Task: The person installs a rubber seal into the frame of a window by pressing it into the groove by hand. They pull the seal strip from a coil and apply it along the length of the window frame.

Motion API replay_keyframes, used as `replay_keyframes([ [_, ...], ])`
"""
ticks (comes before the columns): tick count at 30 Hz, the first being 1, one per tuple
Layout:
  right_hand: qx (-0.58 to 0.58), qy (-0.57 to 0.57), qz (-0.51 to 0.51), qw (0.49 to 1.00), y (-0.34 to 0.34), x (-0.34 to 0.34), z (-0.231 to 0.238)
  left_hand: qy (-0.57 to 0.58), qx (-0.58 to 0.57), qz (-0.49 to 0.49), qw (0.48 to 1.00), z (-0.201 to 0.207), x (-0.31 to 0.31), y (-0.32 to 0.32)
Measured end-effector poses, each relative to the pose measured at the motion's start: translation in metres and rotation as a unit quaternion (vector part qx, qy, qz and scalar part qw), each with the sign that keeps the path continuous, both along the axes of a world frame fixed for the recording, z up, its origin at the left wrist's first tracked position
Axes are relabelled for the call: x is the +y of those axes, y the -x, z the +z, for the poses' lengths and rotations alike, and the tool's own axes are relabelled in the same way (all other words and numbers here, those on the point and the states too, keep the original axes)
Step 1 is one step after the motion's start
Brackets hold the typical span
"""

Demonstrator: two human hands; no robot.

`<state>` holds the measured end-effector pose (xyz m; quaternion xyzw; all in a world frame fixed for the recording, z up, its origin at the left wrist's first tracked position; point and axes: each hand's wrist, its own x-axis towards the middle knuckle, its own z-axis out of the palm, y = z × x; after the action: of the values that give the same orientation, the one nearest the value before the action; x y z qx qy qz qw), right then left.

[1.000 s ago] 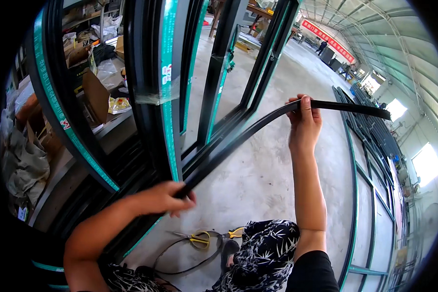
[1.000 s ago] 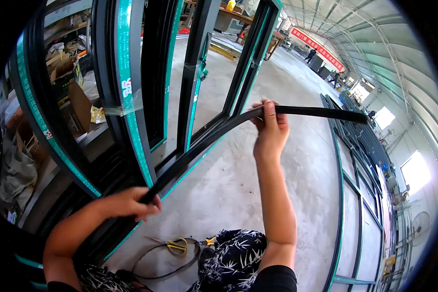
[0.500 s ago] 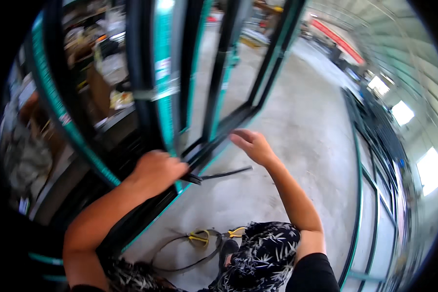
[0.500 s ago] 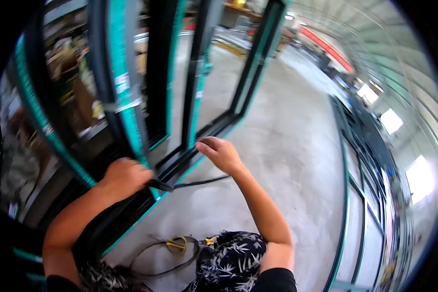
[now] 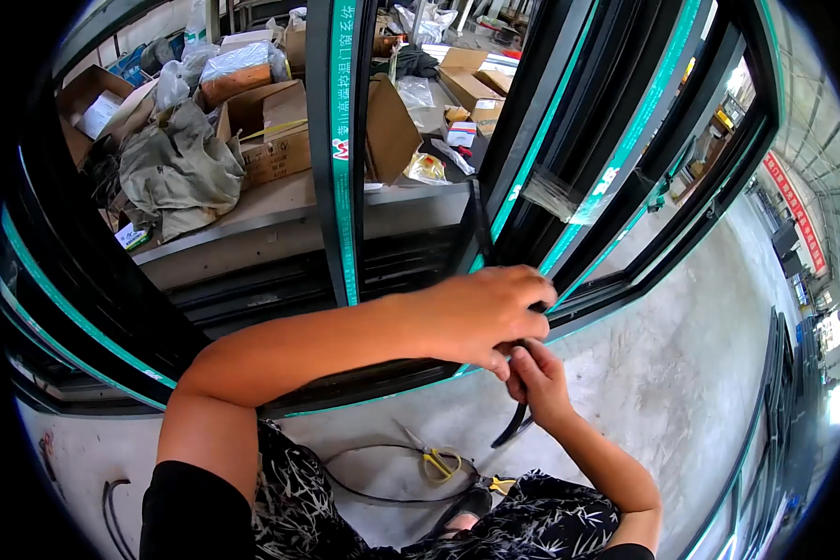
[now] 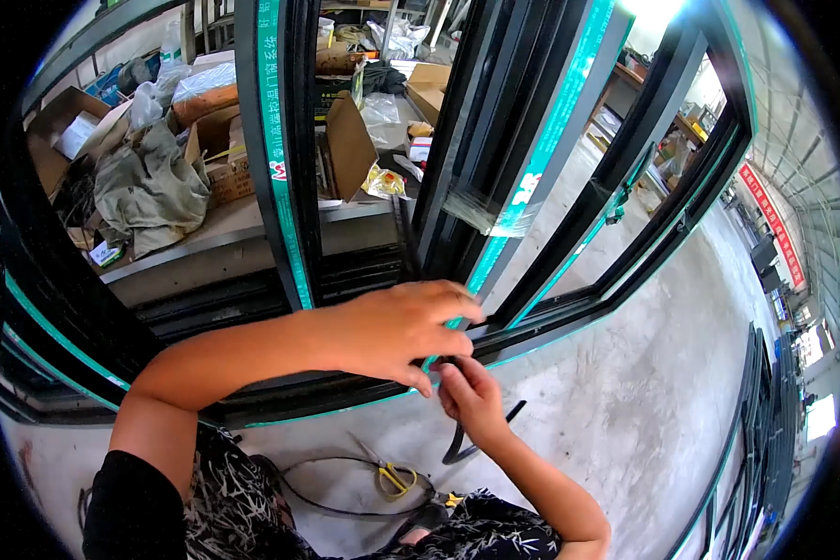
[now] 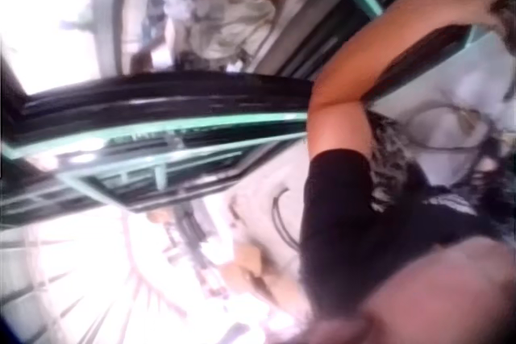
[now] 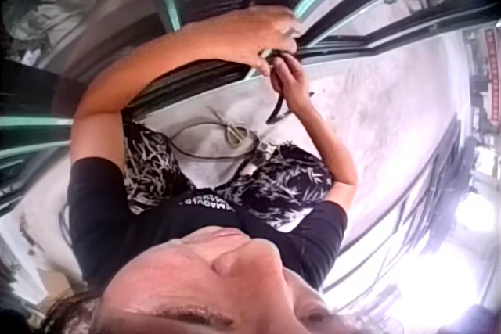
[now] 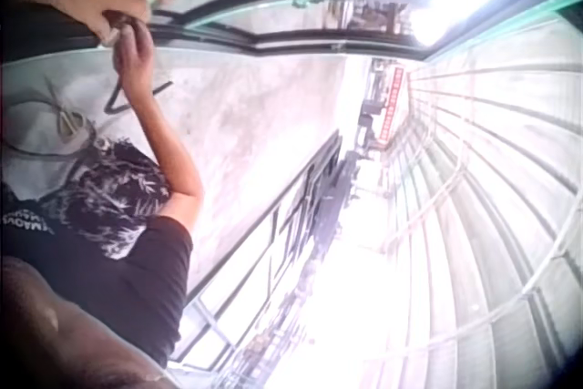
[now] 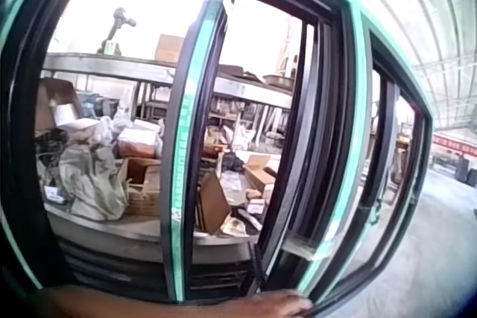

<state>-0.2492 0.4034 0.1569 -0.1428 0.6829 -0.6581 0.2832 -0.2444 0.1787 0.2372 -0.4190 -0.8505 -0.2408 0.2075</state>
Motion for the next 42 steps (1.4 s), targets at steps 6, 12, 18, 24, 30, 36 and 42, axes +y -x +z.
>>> replay_keyframes([
  [6, 0.018, 0.014, -0.073, 0.997, -0.005, 0.060, -0.033, 0.065, -0.326, 0.109, 0.937, 0.007, -0.006, 0.016],
  [12, -0.131, 0.113, 0.037, 0.984, -0.006, -0.007, -0.047, -0.438, -0.427, 0.143, 0.778, -0.066, 0.010, 0.029],
  [18, -0.225, 0.153, 0.072, 0.960, -0.023, -0.003, -0.063, -0.417, -0.389, 0.183, 0.801, -0.091, 0.039, 0.017],
  [24, -0.210, 0.135, 0.139, 0.958, -0.022, -0.014, -0.039, -0.446, -0.441, 0.204, 0.752, -0.086, 0.031, 0.020],
  [30, -0.095, 0.229, 0.134, 0.960, -0.004, -0.030, -0.004, -0.494, -0.370, 0.161, 0.770, -0.013, 0.044, 0.031],
  [36, -0.090, 0.244, 0.058, 0.964, 0.009, -0.076, 0.022, -0.458, -0.303, 0.179, 0.816, 0.005, -0.006, 0.050],
  [42, -0.074, 0.262, -0.097, 0.957, 0.021, -0.060, 0.033, -0.268, 0.025, 0.299, 0.916, 0.049, 0.016, 0.040],
])
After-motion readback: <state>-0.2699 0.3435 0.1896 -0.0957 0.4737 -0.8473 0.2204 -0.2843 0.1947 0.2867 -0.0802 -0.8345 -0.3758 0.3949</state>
